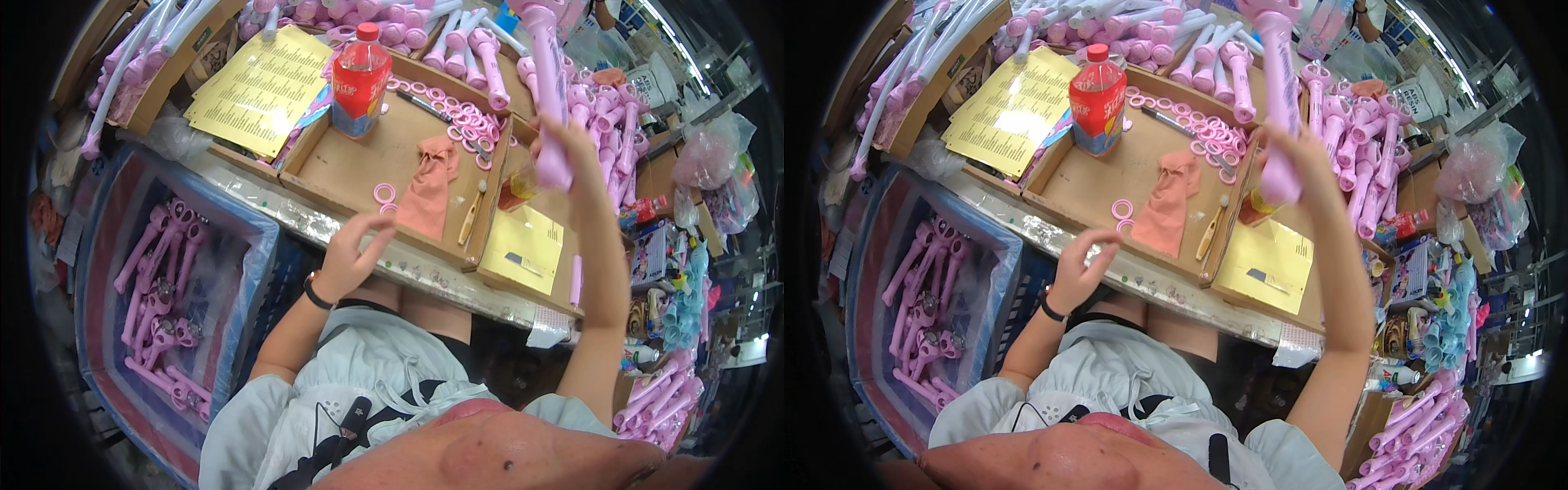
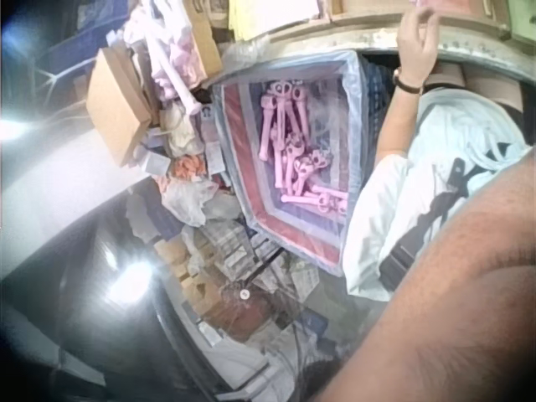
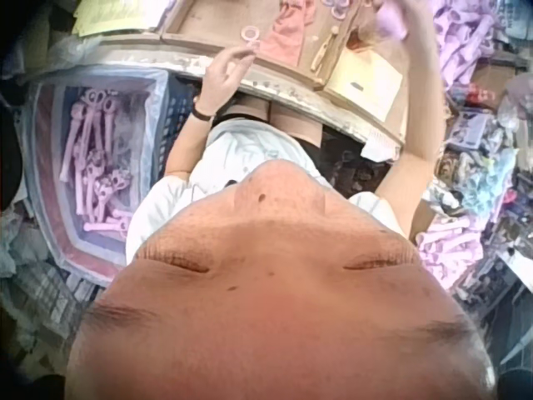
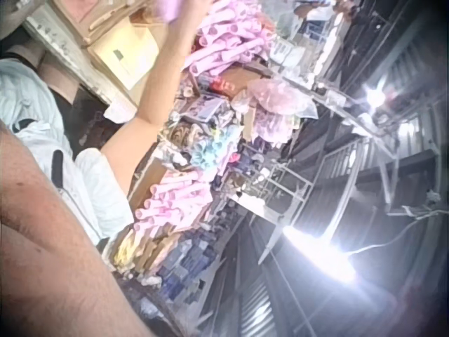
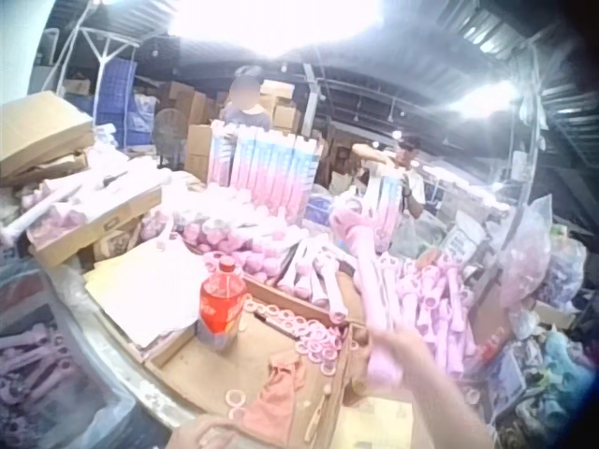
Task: The person assembles pink light-up wands by inserting a small metal piece into the top, wiping the wand with a cloth, and using a small tool to adjust the bottom. They test the light function and place finished wands into a bin.
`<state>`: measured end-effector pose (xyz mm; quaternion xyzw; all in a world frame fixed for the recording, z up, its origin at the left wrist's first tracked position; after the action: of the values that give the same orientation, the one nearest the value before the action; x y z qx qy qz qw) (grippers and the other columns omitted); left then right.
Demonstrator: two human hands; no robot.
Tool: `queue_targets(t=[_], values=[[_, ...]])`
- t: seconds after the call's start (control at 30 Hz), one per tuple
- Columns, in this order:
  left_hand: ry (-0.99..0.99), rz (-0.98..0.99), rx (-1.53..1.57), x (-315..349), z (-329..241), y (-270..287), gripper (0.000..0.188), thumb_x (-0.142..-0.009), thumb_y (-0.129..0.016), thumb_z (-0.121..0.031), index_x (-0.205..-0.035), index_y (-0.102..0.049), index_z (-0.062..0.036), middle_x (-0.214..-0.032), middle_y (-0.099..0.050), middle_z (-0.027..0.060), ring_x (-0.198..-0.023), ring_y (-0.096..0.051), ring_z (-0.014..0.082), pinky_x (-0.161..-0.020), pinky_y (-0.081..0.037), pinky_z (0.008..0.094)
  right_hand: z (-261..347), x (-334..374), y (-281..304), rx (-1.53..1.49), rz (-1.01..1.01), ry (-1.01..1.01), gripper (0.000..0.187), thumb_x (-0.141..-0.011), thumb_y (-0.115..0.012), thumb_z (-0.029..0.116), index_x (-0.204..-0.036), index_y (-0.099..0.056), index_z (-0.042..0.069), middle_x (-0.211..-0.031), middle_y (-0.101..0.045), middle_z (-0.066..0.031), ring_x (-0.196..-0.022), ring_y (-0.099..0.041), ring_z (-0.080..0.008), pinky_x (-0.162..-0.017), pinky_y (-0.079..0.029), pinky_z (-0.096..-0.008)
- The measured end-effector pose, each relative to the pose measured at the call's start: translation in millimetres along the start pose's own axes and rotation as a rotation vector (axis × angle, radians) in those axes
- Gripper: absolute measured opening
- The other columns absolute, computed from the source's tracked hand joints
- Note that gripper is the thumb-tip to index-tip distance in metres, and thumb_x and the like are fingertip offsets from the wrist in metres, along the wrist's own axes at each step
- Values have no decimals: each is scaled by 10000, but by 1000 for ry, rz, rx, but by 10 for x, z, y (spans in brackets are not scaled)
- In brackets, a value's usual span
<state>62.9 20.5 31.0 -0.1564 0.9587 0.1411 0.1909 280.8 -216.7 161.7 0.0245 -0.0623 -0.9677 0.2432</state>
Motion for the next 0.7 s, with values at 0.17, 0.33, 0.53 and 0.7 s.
queue_targets(t=[0.17, 0.33, 0.53, 0.7], values=[[-8, 75, -72, 178, 22, -23, 138, -826, -602, -40, -958, -625, -8, -895, -647, 131, -792, -632, 249, -686, -485, 298, -70, -1271, 784, 338, -156, -157, 224, -771, -677, 173, -884, -613, -10, -699, -613, -74, -568, -597, -145, -489, -463, -250], [35, 184, -86, 278, 199, -78, 114, -819, -620, -55, -927, -640, -28, -815, -636, 116, -705, -612, 251, -626, -474, 305, -758, -1749, 1102, 308, -146, -315, 212, -755, -676, 155, -843, -628, -32, -700, -614, -64, -545, -576, -155, -487, -453, -277], [83, 180, -160, 269, 291, -132, 94, -814, -614, -80, -882, -663, -40, -779, -640, 99, -709, -609, 261, -622, -460, 334, -1281, -1978, 1055, 429, -158, -341, 273, -773, -680, 221, -866, -612, -25, -708, -606, -59, -553, -557, -156, -517, -448, -278], [41, 219, -63, 291, 172, -24, 116, -841, -609, -97, -934, -643, -35, -852, -640, 105, -767, -611, 269, -682, -475, 341, -1082, -1490, 639, 290, -105, -414, 354, -780, -661, 363, -1027, -587, 120, -1047, -574, -20, -911, -508, -179, -683, -444, -301]])
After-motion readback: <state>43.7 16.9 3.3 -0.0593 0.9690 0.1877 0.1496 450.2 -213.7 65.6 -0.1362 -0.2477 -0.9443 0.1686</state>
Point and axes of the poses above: each hand's wrist, its own x-axis away from the middle knuckle, its own y-axis out of the back of the hand, z = x × y, the point moved 3 cm from there along -x, towards the middle knuckle
